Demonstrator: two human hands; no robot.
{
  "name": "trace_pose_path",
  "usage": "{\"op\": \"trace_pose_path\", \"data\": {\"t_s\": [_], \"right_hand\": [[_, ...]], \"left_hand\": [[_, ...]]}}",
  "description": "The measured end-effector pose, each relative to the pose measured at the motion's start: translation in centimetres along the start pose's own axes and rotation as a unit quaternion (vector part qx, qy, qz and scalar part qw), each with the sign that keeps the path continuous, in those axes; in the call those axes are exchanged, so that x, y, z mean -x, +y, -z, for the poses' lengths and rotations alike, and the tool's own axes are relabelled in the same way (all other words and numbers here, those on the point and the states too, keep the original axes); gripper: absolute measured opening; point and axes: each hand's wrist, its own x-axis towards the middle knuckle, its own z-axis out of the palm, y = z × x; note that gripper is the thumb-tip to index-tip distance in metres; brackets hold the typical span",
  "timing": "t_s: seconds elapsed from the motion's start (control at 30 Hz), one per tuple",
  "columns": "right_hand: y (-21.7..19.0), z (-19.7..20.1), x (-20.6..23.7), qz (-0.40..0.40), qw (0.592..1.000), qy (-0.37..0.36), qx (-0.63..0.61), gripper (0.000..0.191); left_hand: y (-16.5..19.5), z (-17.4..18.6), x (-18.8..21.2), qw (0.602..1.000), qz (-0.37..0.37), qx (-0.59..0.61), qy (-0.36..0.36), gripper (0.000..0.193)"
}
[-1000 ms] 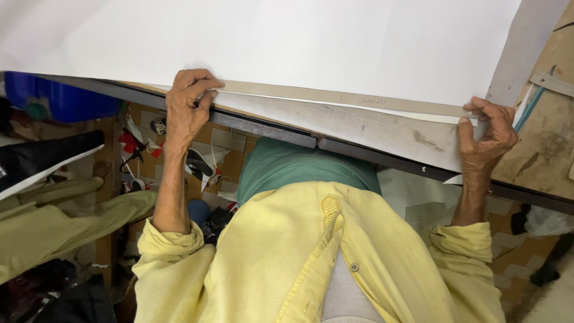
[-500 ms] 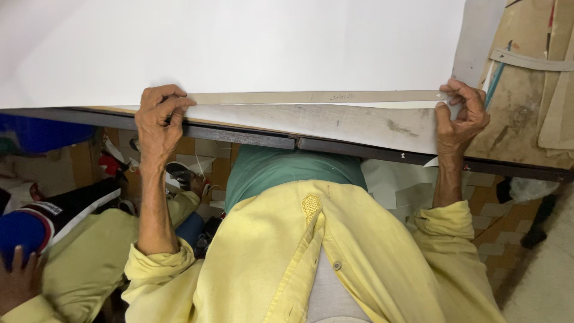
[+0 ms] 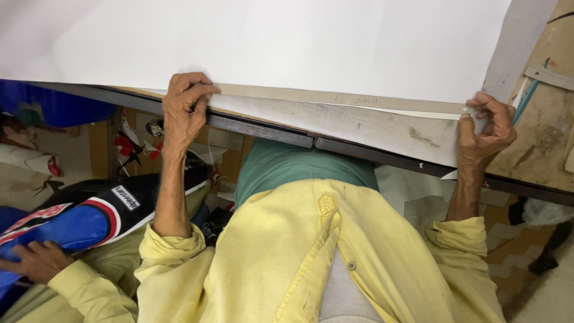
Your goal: The person measures and cuts a large white sheet of fabric on a work table using a ruler and a utility knife. They align the ruler, draw straight lines, and cut along the edges to produce rectangular pieces. The person also handles smaller fabric strips and a roll of tape during the process.
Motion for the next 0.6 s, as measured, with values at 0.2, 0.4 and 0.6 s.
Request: {"op": "trace_pose_path", "data": {"t_s": [0.2,0.4,0.6], "right_hand": [[1.2,0.0,0.0,0.004,1.000,0.002,-0.010,0.038],[1.7,0.3,0.2,0.001,1.000,0.005,0.010,0.038],[1.6,0.3,0.0,0.006,1.000,0.001,0.026,0.039]], "left_hand": [[-0.4,-0.1,0.1,1.000,-0.014,0.014,0.007,0.022],[-0.6,-1.3,0.5,0.999,-0.004,0.000,0.038,0.027],[-0.7,-3.9,1.4,0.993,0.015,-0.038,0.110,0.029]]}}
